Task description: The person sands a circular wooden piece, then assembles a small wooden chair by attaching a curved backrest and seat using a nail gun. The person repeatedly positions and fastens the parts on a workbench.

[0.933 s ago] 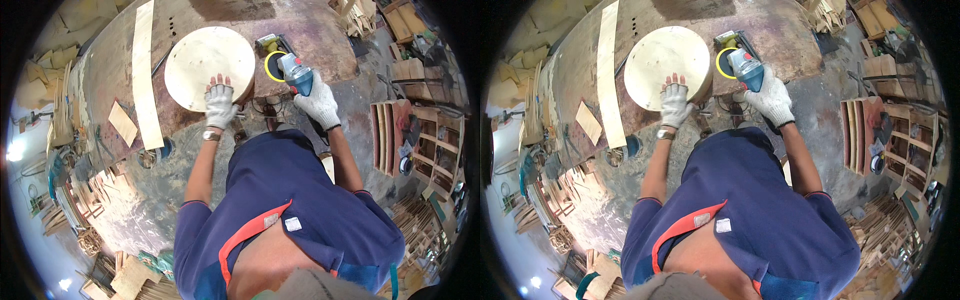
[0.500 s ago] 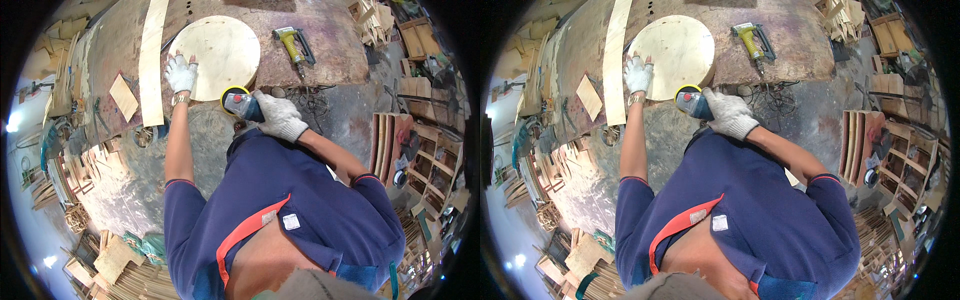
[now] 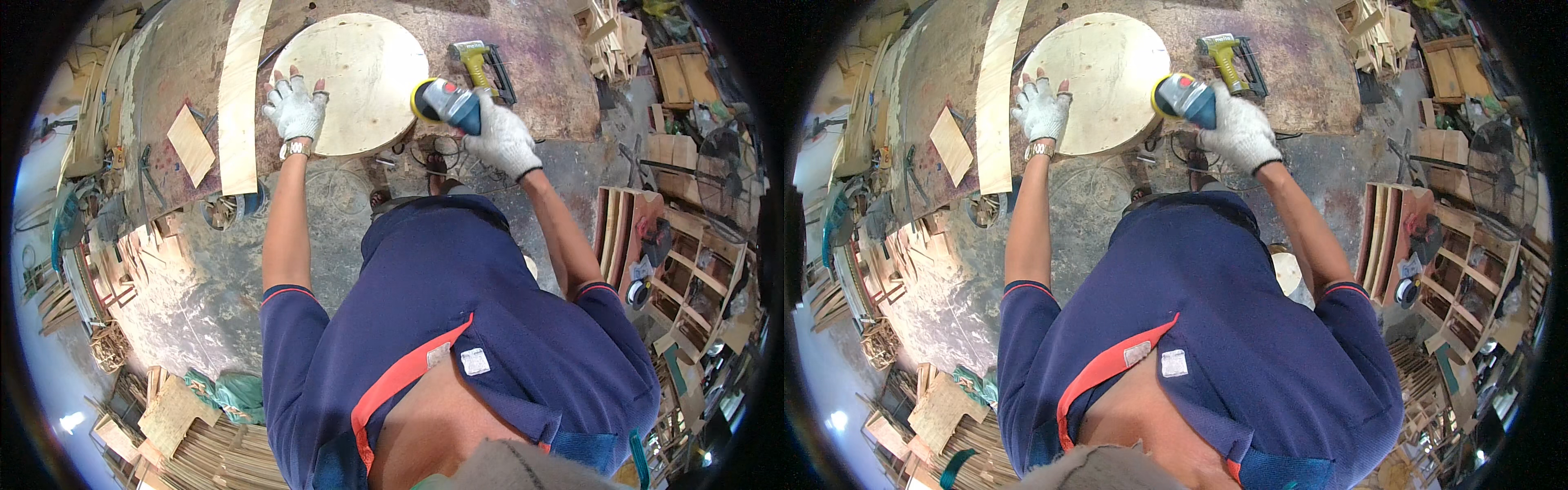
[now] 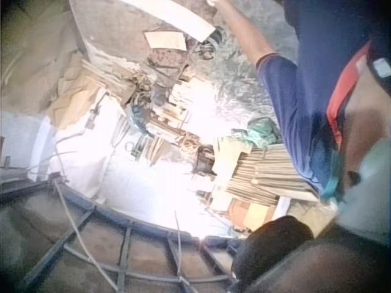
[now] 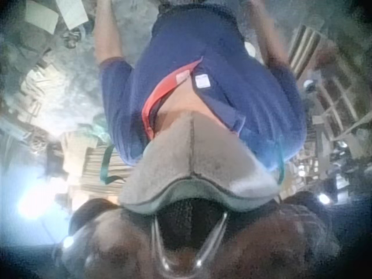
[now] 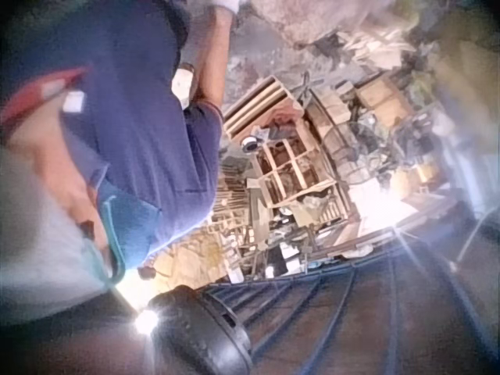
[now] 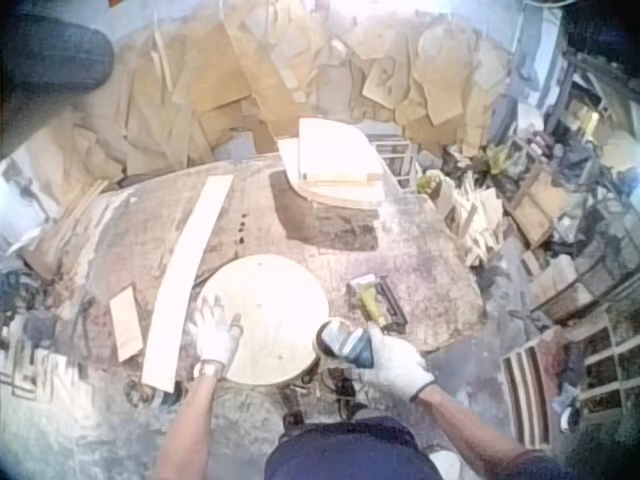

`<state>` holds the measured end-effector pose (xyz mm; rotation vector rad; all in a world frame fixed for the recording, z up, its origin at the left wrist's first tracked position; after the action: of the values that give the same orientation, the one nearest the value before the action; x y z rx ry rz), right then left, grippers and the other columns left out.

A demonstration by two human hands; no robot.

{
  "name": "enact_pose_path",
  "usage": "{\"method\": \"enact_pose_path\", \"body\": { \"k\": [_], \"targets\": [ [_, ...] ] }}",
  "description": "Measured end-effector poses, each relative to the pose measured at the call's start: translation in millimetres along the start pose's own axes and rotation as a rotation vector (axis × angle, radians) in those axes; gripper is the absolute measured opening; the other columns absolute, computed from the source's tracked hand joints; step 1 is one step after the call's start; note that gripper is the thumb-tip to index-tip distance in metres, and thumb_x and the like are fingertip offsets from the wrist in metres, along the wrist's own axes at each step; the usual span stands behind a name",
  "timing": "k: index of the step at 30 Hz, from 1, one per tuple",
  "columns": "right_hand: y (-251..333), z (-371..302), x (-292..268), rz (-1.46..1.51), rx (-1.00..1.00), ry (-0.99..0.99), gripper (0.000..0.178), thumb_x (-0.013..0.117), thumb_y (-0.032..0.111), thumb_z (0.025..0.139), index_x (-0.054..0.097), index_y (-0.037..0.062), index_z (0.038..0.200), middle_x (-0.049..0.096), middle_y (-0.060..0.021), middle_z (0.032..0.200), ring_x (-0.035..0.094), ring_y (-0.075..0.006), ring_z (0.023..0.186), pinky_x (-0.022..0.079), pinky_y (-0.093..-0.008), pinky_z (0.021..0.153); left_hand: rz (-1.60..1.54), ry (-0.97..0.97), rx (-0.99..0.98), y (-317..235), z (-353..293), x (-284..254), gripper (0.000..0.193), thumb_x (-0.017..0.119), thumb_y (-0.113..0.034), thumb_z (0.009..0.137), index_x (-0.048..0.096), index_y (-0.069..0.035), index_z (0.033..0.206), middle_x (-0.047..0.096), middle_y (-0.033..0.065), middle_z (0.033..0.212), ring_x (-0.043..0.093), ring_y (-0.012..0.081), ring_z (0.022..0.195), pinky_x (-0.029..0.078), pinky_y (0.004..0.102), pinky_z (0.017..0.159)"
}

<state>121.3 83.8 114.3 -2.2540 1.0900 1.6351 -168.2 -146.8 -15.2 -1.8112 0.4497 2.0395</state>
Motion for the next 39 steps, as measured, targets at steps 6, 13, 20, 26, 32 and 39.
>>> {"method": "enact_pose_path", "body": {
  "k": [6,13,20,26,32,39],
  "targets": [
    [11.3,-2.5,3.8,0.072,0.103,-0.066,0.069,0.079,0.027,0.08,0.047,0.0061,0.138,0.074,-0.0246,0.104,0.075,-0.0406,0.1,0.06,-0.0506,0.087,-0.023,-0.021,0.004,0.9,0.5,1.3,0.081,0.048,-0.067,0.101,0.04,-0.016,0.163,0.033,0.0219,0.169,0.027,0.0465,0.156,0.027,0.067,0.118],
    [41.9,-36.5,25.3,0.055,-0.236,0.17,0.063,0.083,0.029,0.081,0.05,0.0088,0.131,0.073,-0.0231,0.105,0.074,-0.0428,0.1,0.059,-0.051,0.088,-0.047,0.026,0.018,2.6,0.7,-1.4,0.08,0.048,-0.065,0.103,0.036,-0.017,0.165,0.03,0.0208,0.171,0.025,0.0448,0.157,0.022,0.0689,0.12],
    [-15.2,34.2,-23.7,0.029,-0.091,-0.062,0.07,0.079,0.034,0.082,0.048,0.0051,0.137,0.074,-0.0253,0.098,0.074,-0.0423,0.095,0.06,-0.0505,0.08,0.005,-0.013,0.039,2.5,2.5,0.7,0.081,0.05,-0.067,0.1,0.042,-0.016,0.162,0.033,0.0213,0.169,0.029,0.0453,0.156,0.028,0.0671,0.117],
    [-44.5,48.8,-34.3,0.218,0.119,-0.234,0.081,0.074,0.041,0.075,0.049,0.0017,0.142,0.071,-0.031,0.115,0.069,-0.0473,0.109,0.055,-0.0525,0.094,-0.024,-0.026,0.078,3.4,3.8,1.8,0.082,0.052,-0.067,0.099,0.041,-0.017,0.163,0.031,0.0169,0.172,0.027,0.0428,0.157,0.027,0.0659,0.119],
    [-54.2,12.1,0.0,0.411,0.192,-0.224,0.082,0.076,0.036,0.074,0.051,0.008,0.146,0.071,-0.0292,0.122,0.067,-0.0459,0.117,0.053,-0.0503,0.1,-0.107,0.127,0.241,18.7,11.8,-2.9,0.087,0.057,-0.069,0.095,0.035,-0.024,0.166,0.024,0.014,0.175,0.016,0.0399,0.162,0.018,0.067,0.123],
    [-101.1,-49.1,18.5,0.534,0.339,-0.327,0.078,0.082,0.028,0.072,0.053,0.0051,0.141,0.072,-0.0261,0.118,0.069,-0.0429,0.115,0.054,-0.0482,0.097,-1.689,-0.447,-0.879,30.8,-110.5,17.9,0.084,0.066,-0.061,0.098,0.043,-0.004,0.155,0.052,0.0169,0.152,0.051,0.0282,0.138,0.047,0.0428,0.113]
  ]
}}
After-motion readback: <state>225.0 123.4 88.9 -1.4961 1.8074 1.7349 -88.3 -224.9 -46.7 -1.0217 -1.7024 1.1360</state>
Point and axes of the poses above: each hand's wrist, its own z-axis towards the middle knuckle, its own x-axis out of the palm, y = z × x, the point moved 2 cm from there along z, towards the middle knuckle
